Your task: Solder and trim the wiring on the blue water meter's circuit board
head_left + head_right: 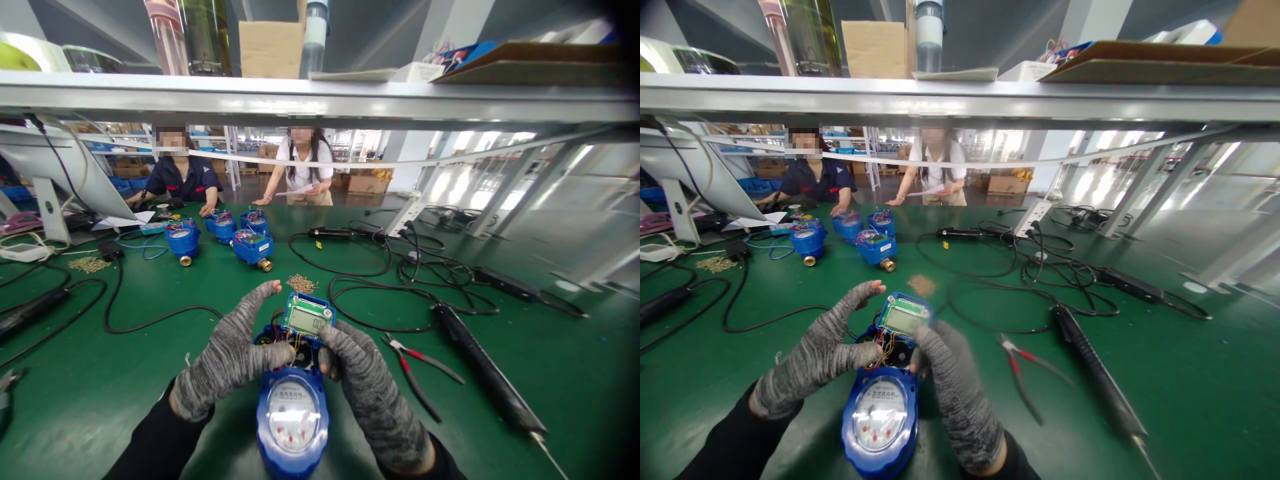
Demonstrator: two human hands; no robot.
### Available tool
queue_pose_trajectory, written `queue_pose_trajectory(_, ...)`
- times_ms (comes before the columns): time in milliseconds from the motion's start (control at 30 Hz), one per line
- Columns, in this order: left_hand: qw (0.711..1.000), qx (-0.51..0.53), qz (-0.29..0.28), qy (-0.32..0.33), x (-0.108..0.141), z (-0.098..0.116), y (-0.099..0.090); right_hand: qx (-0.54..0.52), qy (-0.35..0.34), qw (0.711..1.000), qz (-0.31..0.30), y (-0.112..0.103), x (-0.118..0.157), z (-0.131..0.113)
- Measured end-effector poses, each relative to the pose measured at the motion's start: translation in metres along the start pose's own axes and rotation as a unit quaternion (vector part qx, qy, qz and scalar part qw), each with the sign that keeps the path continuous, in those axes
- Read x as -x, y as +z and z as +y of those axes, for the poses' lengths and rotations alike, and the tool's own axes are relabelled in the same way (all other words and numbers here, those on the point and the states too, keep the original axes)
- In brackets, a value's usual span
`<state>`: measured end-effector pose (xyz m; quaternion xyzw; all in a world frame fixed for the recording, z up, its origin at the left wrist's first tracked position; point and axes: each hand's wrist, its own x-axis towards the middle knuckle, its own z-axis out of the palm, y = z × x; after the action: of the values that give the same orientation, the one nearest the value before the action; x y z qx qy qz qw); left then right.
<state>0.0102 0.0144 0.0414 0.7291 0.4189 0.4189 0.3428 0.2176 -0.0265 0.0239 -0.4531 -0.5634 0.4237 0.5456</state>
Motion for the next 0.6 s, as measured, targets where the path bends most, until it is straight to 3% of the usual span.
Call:
queue_pose_trajectory(133, 0.992, 0.091, -0.085, -0.018, -0.013, 0.003, -0.002, 0.004, -0.011, 1.0, -0.01, -0.002, -0.001, -0.006)
queue_pose_trajectory(267, 0.945, 0.269, -0.171, -0.069, -0.018, 0.001, 0.015, -0.034, 0.01, 0.999, -0.037, -0.003, -0.002, -0.006)
queue_pose_trajectory(400, 0.943, 0.291, -0.146, -0.074, -0.014, -0.005, 0.023, -0.043, 0.029, 0.997, -0.051, -0.005, -0.004, -0.006)
queue_pose_trajectory(500, 0.953, 0.255, -0.154, -0.064, -0.007, -0.007, 0.009, -0.041, 0.035, 0.997, -0.046, -0.008, -0.005, -0.006)
queue_pose_trajectory(600, 0.979, 0.174, -0.099, -0.048, -0.003, -0.011, -0.012, -0.037, 0.04, 0.998, -0.036, -0.012, -0.006, -0.002)
